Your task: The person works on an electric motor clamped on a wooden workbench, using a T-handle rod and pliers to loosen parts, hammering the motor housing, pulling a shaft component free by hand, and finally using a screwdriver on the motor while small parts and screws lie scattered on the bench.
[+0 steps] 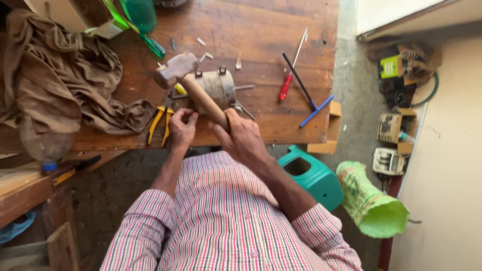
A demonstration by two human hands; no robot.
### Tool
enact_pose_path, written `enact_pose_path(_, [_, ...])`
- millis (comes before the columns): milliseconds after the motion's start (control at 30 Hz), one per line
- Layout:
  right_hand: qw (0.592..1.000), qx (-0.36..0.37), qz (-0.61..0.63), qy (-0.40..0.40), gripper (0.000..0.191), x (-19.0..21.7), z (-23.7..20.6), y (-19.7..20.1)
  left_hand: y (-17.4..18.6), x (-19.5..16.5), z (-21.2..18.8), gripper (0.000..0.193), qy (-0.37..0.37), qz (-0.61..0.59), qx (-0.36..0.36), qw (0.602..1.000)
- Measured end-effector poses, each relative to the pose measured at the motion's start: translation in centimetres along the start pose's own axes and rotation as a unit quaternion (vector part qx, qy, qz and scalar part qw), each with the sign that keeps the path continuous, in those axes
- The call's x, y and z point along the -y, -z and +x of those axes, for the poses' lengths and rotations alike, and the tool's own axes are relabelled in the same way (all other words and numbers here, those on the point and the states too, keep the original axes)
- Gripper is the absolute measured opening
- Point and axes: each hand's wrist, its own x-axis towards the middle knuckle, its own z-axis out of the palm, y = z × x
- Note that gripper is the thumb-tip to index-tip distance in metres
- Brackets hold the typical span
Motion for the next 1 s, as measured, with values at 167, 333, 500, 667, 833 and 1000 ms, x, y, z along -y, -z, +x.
enact_pose_path(167, [0.988, 0.067, -0.093, -0.1, 0.037, -4.0, 3.4, 1.4, 0.1, -0.7, 0.1, 0.019, 0.014, 0.005, -0.017, 1.0])
enact_pose_path(333, [0.985, 0.108, -0.093, -0.097, 0.038, -3.6, 2.6, 1.3, 0.2, -1.0, 1.1, 0.02, 0.018, 0.002, -0.01, 1.0])
enact_pose_path(500, [0.988, 0.105, -0.006, -0.112, 0.041, -1.9, 2.1, -0.4, 0.5, -0.6, 0.6, 0.02, 0.014, 0.029, 0.009, 0.999])
enact_pose_path(667, [0.988, 0.066, -0.071, -0.12, 0.04, -5.4, 2.9, 1.5, 0.5, -0.7, 0.5, 0.021, 0.04, 0.012, -0.004, 0.999])
enact_pose_path(833, [0.994, 0.03, -0.014, -0.104, 0.04, -6.3, 1.2, 2.9, 0.5, -0.8, 1.0, 0.02, -0.005, 0.016, -0.004, 1.0])
enact_pose_path(1000, [0.916, 0.062, 0.187, -0.35, 0.035, -4.7, -2.7, 4.1, -0.1, -0.7, 1.1, 0.017, -0.013, 0.053, -0.027, 0.998])
